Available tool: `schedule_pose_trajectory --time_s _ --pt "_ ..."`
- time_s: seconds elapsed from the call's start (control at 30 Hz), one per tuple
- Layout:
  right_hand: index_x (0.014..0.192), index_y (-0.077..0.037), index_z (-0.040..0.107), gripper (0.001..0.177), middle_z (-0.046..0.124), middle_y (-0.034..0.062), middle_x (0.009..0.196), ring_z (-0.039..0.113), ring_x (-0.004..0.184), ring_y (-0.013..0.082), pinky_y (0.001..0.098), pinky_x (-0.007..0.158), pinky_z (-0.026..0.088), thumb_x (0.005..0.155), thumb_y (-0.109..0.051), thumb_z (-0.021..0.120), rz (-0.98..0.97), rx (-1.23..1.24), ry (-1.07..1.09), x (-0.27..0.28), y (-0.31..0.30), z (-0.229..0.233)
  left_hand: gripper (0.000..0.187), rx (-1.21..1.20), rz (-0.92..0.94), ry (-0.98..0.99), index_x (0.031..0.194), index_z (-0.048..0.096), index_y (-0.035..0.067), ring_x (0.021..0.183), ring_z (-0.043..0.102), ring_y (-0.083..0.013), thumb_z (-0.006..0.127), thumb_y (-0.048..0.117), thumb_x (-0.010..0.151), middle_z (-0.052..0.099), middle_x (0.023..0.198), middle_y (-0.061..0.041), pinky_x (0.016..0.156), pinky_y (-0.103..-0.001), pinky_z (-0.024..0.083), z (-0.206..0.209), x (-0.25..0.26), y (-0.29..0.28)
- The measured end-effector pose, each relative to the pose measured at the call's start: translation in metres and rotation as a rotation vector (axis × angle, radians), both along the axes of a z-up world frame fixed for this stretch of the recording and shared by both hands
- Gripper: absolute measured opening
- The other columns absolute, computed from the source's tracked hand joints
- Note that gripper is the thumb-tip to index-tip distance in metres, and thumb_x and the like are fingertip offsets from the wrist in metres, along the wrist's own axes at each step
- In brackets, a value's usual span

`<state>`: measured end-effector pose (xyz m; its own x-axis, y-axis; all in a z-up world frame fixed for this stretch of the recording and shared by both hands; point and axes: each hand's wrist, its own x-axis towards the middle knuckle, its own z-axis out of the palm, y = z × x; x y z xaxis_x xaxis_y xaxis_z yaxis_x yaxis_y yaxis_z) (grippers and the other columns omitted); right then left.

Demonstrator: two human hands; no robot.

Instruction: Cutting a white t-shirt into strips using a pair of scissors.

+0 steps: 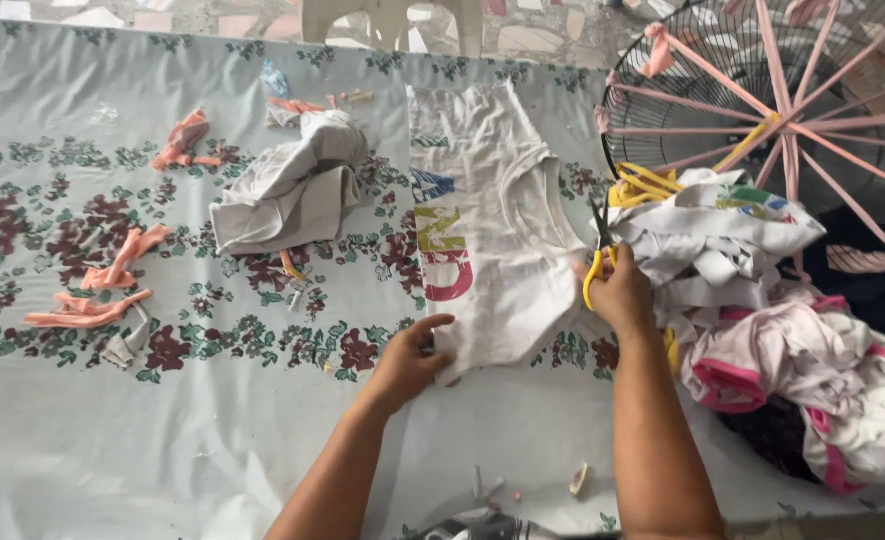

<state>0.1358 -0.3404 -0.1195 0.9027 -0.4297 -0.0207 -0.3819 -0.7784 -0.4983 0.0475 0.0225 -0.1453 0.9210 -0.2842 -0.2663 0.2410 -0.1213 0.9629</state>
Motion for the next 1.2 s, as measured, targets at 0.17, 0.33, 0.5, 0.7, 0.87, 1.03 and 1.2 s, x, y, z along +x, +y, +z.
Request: schedule_pose_trajectory --time_s 0.17,0.33,0.5,0.7,0.87,1.03,1.2 --pt "0.113 -0.009 0.063 0.042 0.071 0.0143 0.091 0.069 0.077 0.0337 0.0429 0.066 0.057 0.084 -0.031 0.083 0.033 0.284 -0.076 -0.048 0.017 0.013 0.060 -0.056 -0.011 0.024 0.140 0.065 0.019 0.090 0.075 -0.0300 0.074 0.002 0.083 0.075 0.111 -0.022 0.070 -0.039 0.063 -0.001 0.001 -0.003" --pt "0.109 -0.006 0.059 0.037 0.062 0.0005 0.079 0.065 0.055 0.0144 0.0232 0.037 0.053 0.082 -0.008 0.084 0.119 0.852 -0.194 -0.054 0.007 -0.015 0.059 -0.130 -0.039 0.045 0.140 0.066 0.015 0.088 0.071 -0.0235 0.072 0.001 0.083 0.075 0.108 -0.018 0.073 -0.037 0.061 0.016 -0.005 0.003" --pt "0.113 -0.003 0.062 0.050 0.075 0.0107 0.095 0.071 0.087 0.0221 0.0340 0.070 0.059 0.071 -0.003 0.090 0.178 0.586 -0.296 -0.063 0.020 -0.003 0.061 -0.182 -0.025 0.033 0.141 0.065 0.012 0.085 0.070 -0.0232 0.072 -0.002 0.082 0.075 0.108 -0.018 0.071 -0.034 0.060 0.006 -0.003 0.004" --pt "0.112 -0.027 0.066 0.040 0.076 -0.0038 0.088 0.074 0.090 0.0218 0.0360 0.082 0.058 0.076 -0.022 0.082 0.070 0.192 -0.216 -0.080 0.025 -0.002 0.059 -0.152 -0.044 0.000 0.139 0.066 0.012 0.082 0.070 -0.0236 0.073 -0.002 0.082 0.076 0.105 -0.021 0.067 -0.034 0.060 -0.002 -0.001 0.005" --pt "0.127 -0.027 0.067 0.061 0.078 0.0036 0.102 0.074 0.099 0.0293 0.0419 0.086 0.058 0.070 -0.017 0.087 0.187 0.204 -0.224 -0.089 0.044 0.011 0.060 -0.169 -0.035 0.011 0.140 0.065 0.012 0.083 0.071 -0.0223 0.073 -0.002 0.082 0.076 0.105 -0.019 0.067 -0.032 0.060 0.004 -0.002 0.005" --pt "0.130 -0.035 0.068 0.064 0.076 0.0076 0.082 0.075 0.091 0.0325 0.0454 0.083 0.061 0.070 -0.027 0.090 0.111 0.052 -0.136 -0.081 0.053 0.006 0.059 -0.160 -0.037 0.037 0.140 0.065 0.012 0.083 0.071 -0.0229 0.072 -0.002 0.083 0.076 0.105 -0.020 0.067 -0.033 0.061 0.008 -0.003 0.003" --pt "0.107 -0.025 0.068 0.040 0.076 0.0087 0.081 0.076 0.088 0.0335 0.0466 0.079 0.060 0.071 -0.021 0.085 0.121 0.024 -0.200 -0.071 0.031 -0.021 0.057 -0.134 -0.055 0.028 0.138 0.066 0.012 0.079 0.071 -0.0240 0.072 -0.002 0.083 0.077 0.099 -0.021 0.062 -0.033 0.061 -0.002 0.003 0.003"
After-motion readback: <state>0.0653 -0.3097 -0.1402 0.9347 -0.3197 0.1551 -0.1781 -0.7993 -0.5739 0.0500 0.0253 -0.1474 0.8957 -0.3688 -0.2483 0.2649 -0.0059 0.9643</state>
